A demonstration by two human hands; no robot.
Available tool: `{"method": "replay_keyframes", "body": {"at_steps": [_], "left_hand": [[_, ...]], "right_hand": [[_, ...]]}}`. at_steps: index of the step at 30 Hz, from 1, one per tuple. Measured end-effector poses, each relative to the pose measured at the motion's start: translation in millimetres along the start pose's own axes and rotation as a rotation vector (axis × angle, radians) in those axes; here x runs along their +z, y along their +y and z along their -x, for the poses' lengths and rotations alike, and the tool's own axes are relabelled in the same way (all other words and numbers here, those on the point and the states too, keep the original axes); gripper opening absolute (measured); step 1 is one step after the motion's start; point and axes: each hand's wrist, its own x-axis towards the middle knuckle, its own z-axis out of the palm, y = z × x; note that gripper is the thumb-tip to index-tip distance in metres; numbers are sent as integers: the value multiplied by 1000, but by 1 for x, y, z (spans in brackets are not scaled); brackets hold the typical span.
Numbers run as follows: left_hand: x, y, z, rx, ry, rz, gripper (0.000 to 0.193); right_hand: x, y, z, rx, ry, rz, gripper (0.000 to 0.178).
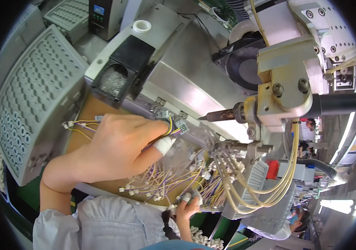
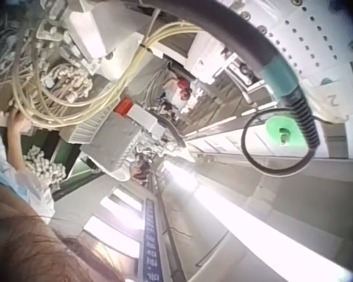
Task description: The person attaches components to wire harnesses by hand, presses a button to run the automatic soldering machine, gathers the soldered wire harnesses, and attaches components to a new set of wire harnesses.
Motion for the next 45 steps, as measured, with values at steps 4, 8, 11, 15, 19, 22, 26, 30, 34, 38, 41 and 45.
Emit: {"method": "replay_keyframes", "body": {"at_steps": [4, 8, 11, 15, 19, 22, 26, 30, 34, 38, 41, 45], "left_hand": [[-6, 11, 26, 29, 28, -45, 17], [-5, 27, 45, 29, 64, -46, 17], [-5, 37, 55, 29, 71, -63, 16], [-5, 50, 64, 44, 59, -93, 14], [-4, 60, 72, 74, 28, -139, 22], [0, 63, 77, 121, 20, -154, 27], [8, 64, 87, 209, 40, -158, 26], [21, 61, 96, 277, 86, -207, 25], [32, 60, 103, 359, 121, -206, 26], [35, 62, 106, 376, 123, -169, 27], [33, 63, 107, 379, 116, -158, 28], [33, 60, 110, 352, 130, -133, 26]], "right_hand": [[-2, 0, 1, -39, -1, 67, 18], [-4, -2, 2, 32, -9, 53, 27], [-4, -3, 1, 24, 3, -5, 24], [-4, -4, -1, -4, 27, -13, 20], [-6, -1, 6, 70, 57, -99, 18], [-8, 6, 20, 210, 237, -383, 17], [-34, 19, 59, 188, 331, -523, 18], [-73, 28, 120, 242, 13, -350, 14], [-60, 39, 189, 334, -300, -119, 19], [21, 75, 235, 1076, -442, -674, 43], [75, 102, 255, 1128, -508, -652, 59], [106, 113, 269, 1059, -678, -380, 70]]}}
